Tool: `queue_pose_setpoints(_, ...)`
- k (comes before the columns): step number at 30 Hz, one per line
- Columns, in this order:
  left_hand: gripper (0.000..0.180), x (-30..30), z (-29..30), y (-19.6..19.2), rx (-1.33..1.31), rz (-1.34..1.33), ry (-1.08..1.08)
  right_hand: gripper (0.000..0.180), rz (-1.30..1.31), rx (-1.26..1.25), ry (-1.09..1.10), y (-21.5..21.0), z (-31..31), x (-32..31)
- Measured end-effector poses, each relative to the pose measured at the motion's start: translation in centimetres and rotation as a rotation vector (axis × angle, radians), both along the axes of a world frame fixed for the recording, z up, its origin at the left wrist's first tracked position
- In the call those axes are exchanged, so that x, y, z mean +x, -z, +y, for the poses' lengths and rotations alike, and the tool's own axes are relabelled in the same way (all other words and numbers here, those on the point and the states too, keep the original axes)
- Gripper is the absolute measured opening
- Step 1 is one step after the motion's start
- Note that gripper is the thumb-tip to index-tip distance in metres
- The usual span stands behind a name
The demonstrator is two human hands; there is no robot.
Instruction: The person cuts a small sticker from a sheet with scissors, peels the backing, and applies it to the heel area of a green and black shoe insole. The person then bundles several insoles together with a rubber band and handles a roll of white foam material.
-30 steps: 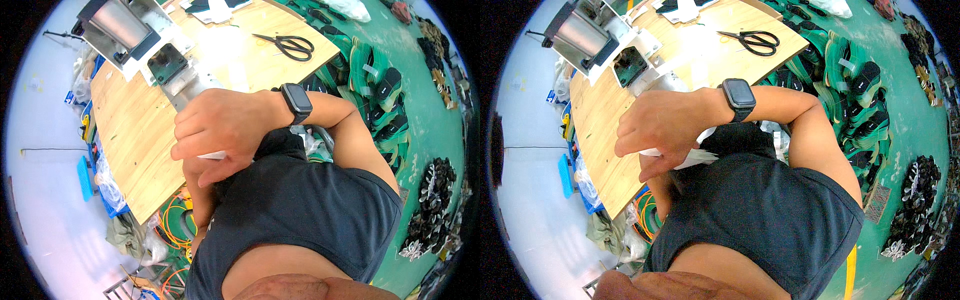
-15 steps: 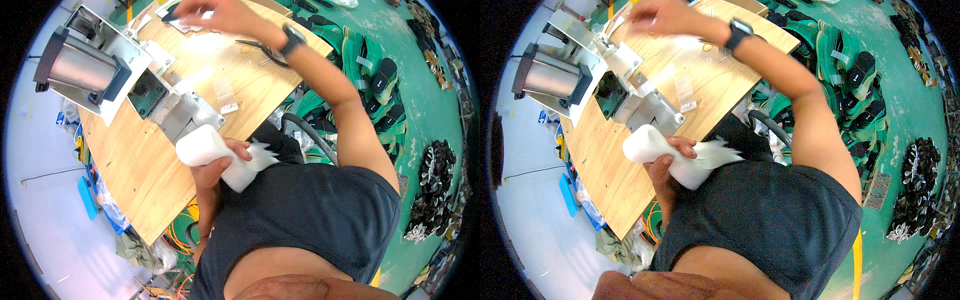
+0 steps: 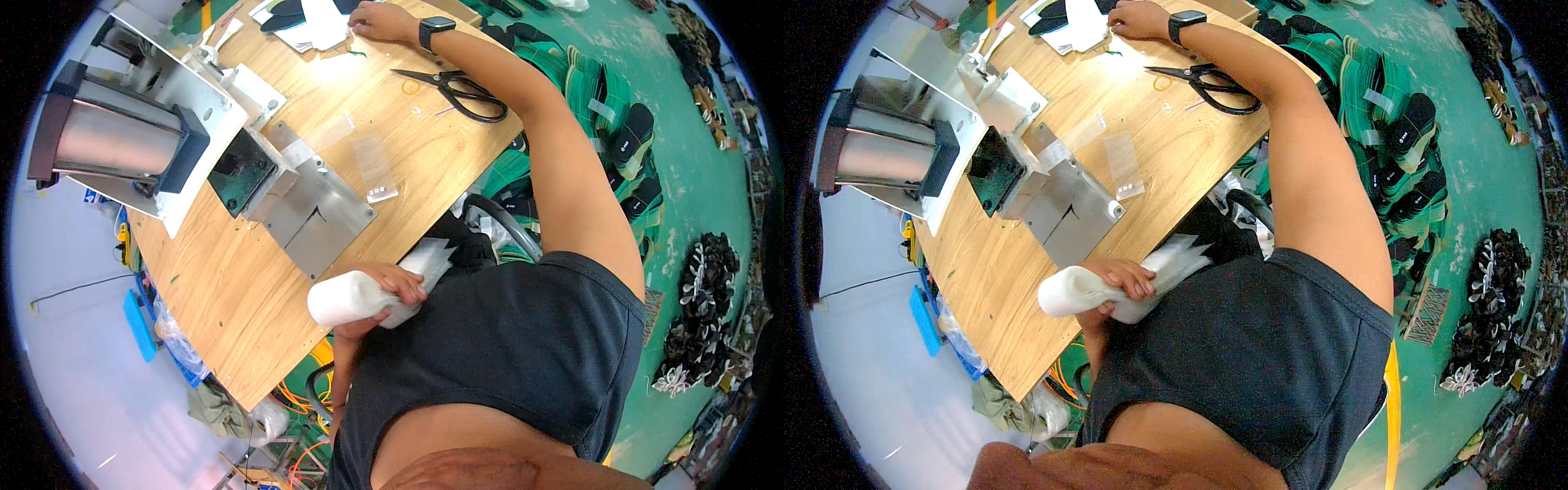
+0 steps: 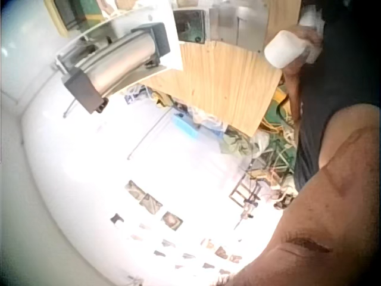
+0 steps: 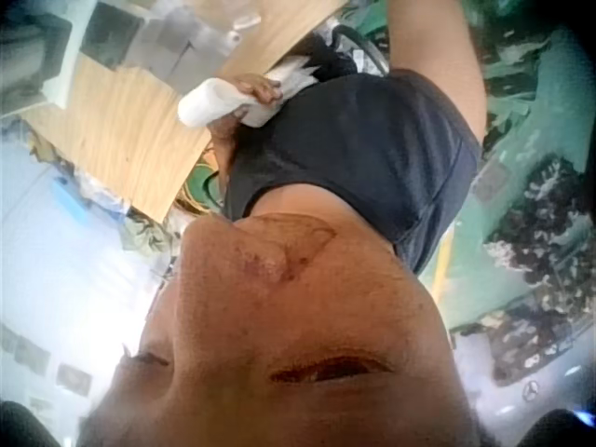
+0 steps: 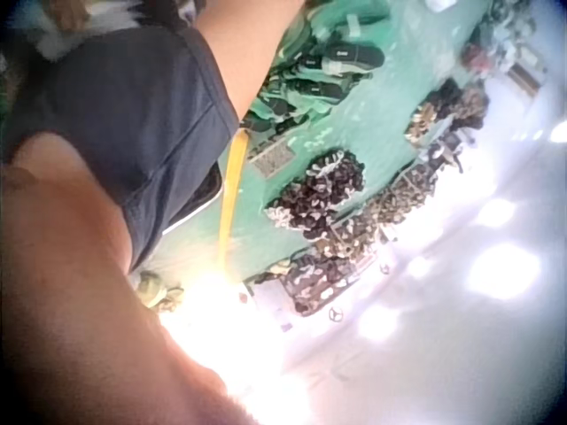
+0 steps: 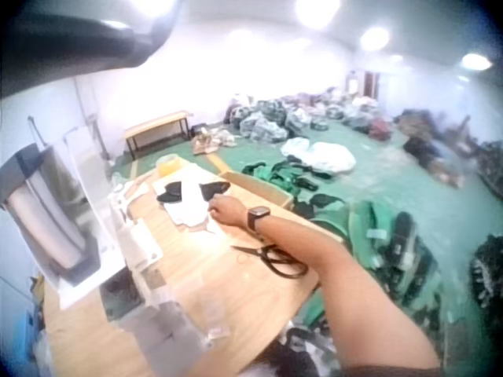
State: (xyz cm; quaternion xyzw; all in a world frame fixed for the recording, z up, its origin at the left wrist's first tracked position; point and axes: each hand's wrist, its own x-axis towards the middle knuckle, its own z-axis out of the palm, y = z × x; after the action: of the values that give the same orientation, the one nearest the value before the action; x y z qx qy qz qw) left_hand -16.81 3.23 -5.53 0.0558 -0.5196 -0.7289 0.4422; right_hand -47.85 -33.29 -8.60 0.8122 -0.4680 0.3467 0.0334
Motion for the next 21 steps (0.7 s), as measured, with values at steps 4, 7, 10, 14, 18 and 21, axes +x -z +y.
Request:
queue_pose_setpoints(4, 0.033, -1.0, 0.0, -0.5, 0.050, 0.113, 0.139, 0.018, 0.026, 0.040, 0.046, -0.5, 0.1, 0.1)
queue_pose_setpoints(7, 0.032, -0.9, 0.0, -0.4, 0.052, 0.145, 0.154, 0.020, 0.039, 0.133, 0.115, -0.9, -0.3, 0.6)
queue_pose_setpoints(10, 0.035, -0.7, 0.6, -0.2, 0.033, 0.073, 0.088, 0.023, 0.037, 0.261, 0.199, -1.3, -1.3, 1.6)
queue_pose_setpoints(14, 0.039, 0.8, 0.6, 0.4, 0.106, 0.023, 0.074, 0.025, 0.010, 0.327, 0.261, -0.5, -2.6, 1.1)
queue_pose_setpoints(18, 0.043, 1.1, 1.5, 0.3, 0.143, 0.078, -0.088, 0.021, 0.361, 0.260, 0.132, 0.3, -3.1, -0.6)
queue_pose_setpoints(21, 0.042, 1.2, 1.2, 0.7, 0.102, 0.074, -0.164, 0.019, 0.207, 0.301, 0.167, 0.3, -0.6, -0.9)
